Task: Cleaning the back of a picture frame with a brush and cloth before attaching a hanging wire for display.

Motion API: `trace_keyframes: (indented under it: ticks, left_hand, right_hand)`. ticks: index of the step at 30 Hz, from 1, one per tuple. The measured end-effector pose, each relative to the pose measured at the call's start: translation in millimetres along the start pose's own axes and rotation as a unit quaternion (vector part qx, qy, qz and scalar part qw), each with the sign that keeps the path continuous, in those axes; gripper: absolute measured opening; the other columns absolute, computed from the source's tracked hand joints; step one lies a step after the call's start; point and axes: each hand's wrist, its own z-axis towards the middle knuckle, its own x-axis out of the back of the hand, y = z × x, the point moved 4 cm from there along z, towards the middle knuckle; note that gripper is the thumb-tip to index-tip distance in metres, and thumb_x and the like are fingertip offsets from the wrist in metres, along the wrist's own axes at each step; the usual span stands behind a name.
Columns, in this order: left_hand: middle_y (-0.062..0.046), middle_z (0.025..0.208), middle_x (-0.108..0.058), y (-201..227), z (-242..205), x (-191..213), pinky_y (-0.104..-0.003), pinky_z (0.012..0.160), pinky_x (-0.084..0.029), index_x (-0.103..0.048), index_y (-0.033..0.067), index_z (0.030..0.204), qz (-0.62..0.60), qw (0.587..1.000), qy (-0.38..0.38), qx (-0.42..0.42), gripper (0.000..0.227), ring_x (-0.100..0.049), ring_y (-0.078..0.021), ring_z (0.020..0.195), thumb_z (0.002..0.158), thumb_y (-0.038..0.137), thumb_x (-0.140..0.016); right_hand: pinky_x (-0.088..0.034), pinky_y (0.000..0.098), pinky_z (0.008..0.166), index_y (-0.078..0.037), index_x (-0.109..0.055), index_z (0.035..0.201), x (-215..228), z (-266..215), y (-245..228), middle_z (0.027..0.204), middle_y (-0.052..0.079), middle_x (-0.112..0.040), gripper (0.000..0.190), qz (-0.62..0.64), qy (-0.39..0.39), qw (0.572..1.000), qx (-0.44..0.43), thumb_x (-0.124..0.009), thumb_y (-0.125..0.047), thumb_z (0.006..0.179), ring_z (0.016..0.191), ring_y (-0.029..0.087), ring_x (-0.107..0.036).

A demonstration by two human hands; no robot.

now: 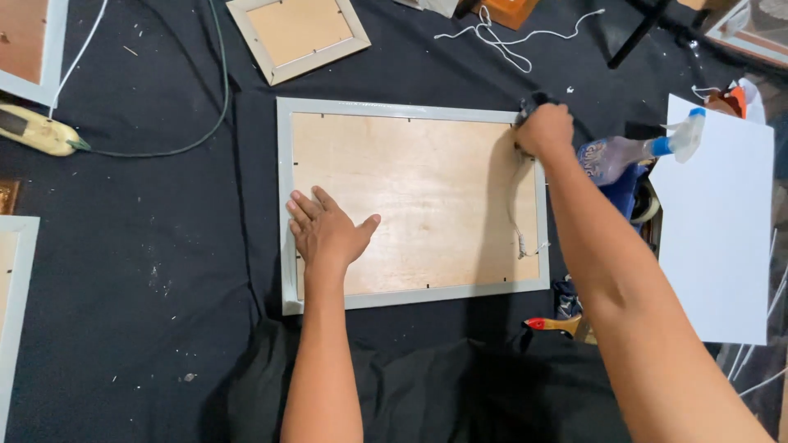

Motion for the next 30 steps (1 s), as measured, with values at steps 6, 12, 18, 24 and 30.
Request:
trace_keyframes:
  ticks: [6,12,18,24,30]
  left_hand:
    - [-0.031,0.169,0.007,0.1,-1.5,1.6,-0.057,0.126,-0.006,-0.003,-0.0029,0.165,-0.024,1.000,0.000,0.004,0.113,0.005,-0.0455,0.158,0.090,0.056,-0.065]
    - [-0.030,0.169,0.005,-1.7,0.5,0.3,-0.057,0.126,-0.010,-0.006,-0.0029,0.165,-0.016,1.000,0.008,0.003,0.112,0.002,-0.0454,0.158,0.091,0.056,-0.065]
    - [-0.031,0.169,0.004,-1.2,7.3,-3.9,-0.061,0.125,-0.004,-0.005,-0.0030,0.165,0.005,1.000,0.005,0.006,0.112,0.003,-0.0458,0.158,0.091,0.058,-0.063]
    - [-0.031,0.169,-0.002,-1.6,-1.3,3.4,-0.061,0.125,-0.005,-0.012,-0.0036,0.165,-0.008,0.999,0.032,-0.013,0.106,-0.002,-0.0443,0.158,0.094,0.058,-0.060]
    - [-0.035,0.168,-0.001,-3.6,-6.3,7.0,-0.063,0.124,0.002,-0.011,-0.0015,0.166,-0.049,0.993,0.094,-0.061,0.106,-0.003,-0.0498,0.157,0.095,0.055,-0.065]
  right_hand:
    - [-0.059,0.0507,0.088,-0.023,-0.078,0.128,25.7,-35.6,-23.1,0.129,0.024,-0.057,0.034,-0.003,-0.017,0.979,0.201,-0.066,-0.016,0.096,0.110,0.044,-0.066]
    - [-0.056,0.0522,0.090,-0.015,-0.077,0.129,34.4,-22.0,49.9,0.130,0.024,-0.050,0.032,0.054,0.081,0.995,0.019,-0.064,-0.017,0.100,0.109,0.045,-0.062]
    - [-0.059,0.0534,0.082,-0.019,-0.079,0.117,-3.7,-113.2,62.9,0.105,0.018,-0.056,0.029,-0.031,0.036,0.985,0.166,-0.065,-0.023,0.091,0.095,0.043,-0.066]
    - [-0.061,0.0488,0.089,-0.026,-0.082,0.103,-8.2,-232.8,112.2,0.102,0.013,-0.068,0.029,-0.080,-0.156,0.970,0.165,-0.057,-0.033,0.089,0.096,0.039,-0.072]
    - [-0.058,0.0553,0.086,-0.033,-0.072,0.134,18.7,-240.0,118.3,0.106,0.028,-0.065,0.046,0.018,-0.087,0.986,0.141,-0.057,-0.025,0.092,0.094,0.050,-0.068]
